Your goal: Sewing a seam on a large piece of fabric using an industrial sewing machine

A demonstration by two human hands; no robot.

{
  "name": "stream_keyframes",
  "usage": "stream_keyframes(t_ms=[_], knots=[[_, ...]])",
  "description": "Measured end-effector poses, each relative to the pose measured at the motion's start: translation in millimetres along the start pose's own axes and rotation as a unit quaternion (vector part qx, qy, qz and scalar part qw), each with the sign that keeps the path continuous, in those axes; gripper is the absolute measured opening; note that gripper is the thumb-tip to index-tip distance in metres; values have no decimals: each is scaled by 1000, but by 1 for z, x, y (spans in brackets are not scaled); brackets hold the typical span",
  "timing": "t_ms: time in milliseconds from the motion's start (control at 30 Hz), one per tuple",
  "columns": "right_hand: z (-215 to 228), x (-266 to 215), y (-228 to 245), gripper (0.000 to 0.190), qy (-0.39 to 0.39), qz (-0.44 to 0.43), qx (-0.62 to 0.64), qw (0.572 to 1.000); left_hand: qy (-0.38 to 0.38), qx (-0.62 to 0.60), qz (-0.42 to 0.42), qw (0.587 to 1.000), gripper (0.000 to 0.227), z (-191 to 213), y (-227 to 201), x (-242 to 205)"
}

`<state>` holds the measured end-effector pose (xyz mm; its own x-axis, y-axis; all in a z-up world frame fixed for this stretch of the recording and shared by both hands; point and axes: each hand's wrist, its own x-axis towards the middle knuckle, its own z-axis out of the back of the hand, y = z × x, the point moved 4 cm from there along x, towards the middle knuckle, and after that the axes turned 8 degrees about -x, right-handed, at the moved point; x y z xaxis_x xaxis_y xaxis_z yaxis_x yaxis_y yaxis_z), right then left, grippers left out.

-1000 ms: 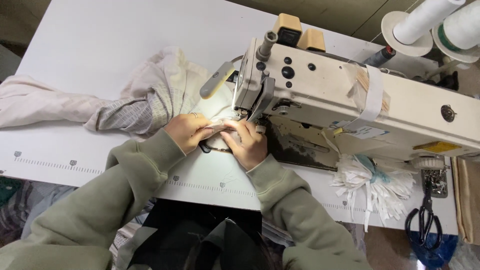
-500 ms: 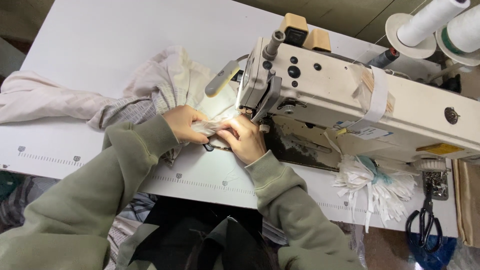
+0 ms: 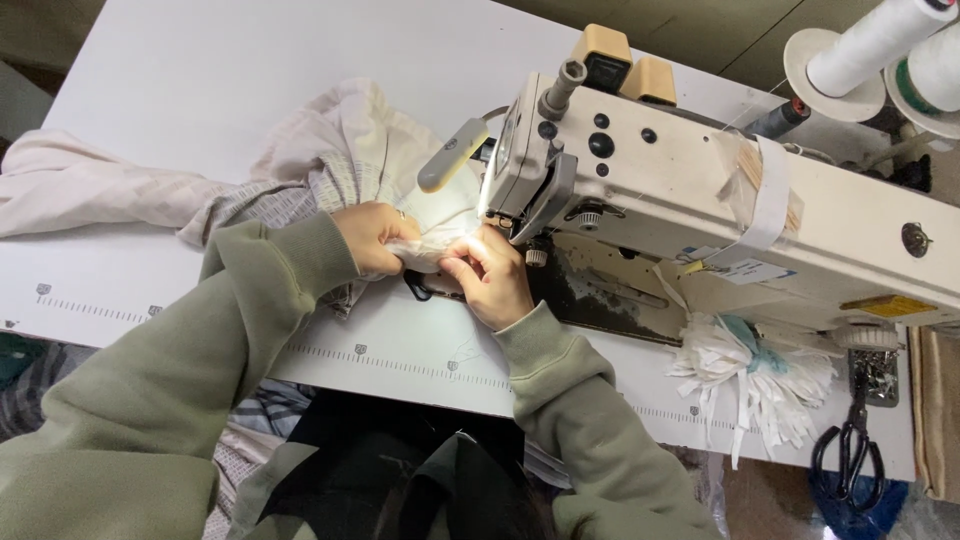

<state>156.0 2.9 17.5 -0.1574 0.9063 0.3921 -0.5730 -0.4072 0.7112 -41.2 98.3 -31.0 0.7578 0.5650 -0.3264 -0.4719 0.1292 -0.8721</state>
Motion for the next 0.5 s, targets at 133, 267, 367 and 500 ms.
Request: stream_keyframes(t_ms=[133,267,367,500], knots=[[1,-2,-1,7,0,0,-1,1000,86,-14,-15,996,40,19,-30,-19],[-3,-5,-5,9,3,-19,0,1000,111,-141,-51,982,47,53,-54,-26],[-5,-5,-8,10,2,-28,-2,1000,40,-92,-84,991,36,57,-70,-21],[-6,-5,-7,12,-6,-36,-2,999,-32,-52,-104,993,38,30,-82,-12]])
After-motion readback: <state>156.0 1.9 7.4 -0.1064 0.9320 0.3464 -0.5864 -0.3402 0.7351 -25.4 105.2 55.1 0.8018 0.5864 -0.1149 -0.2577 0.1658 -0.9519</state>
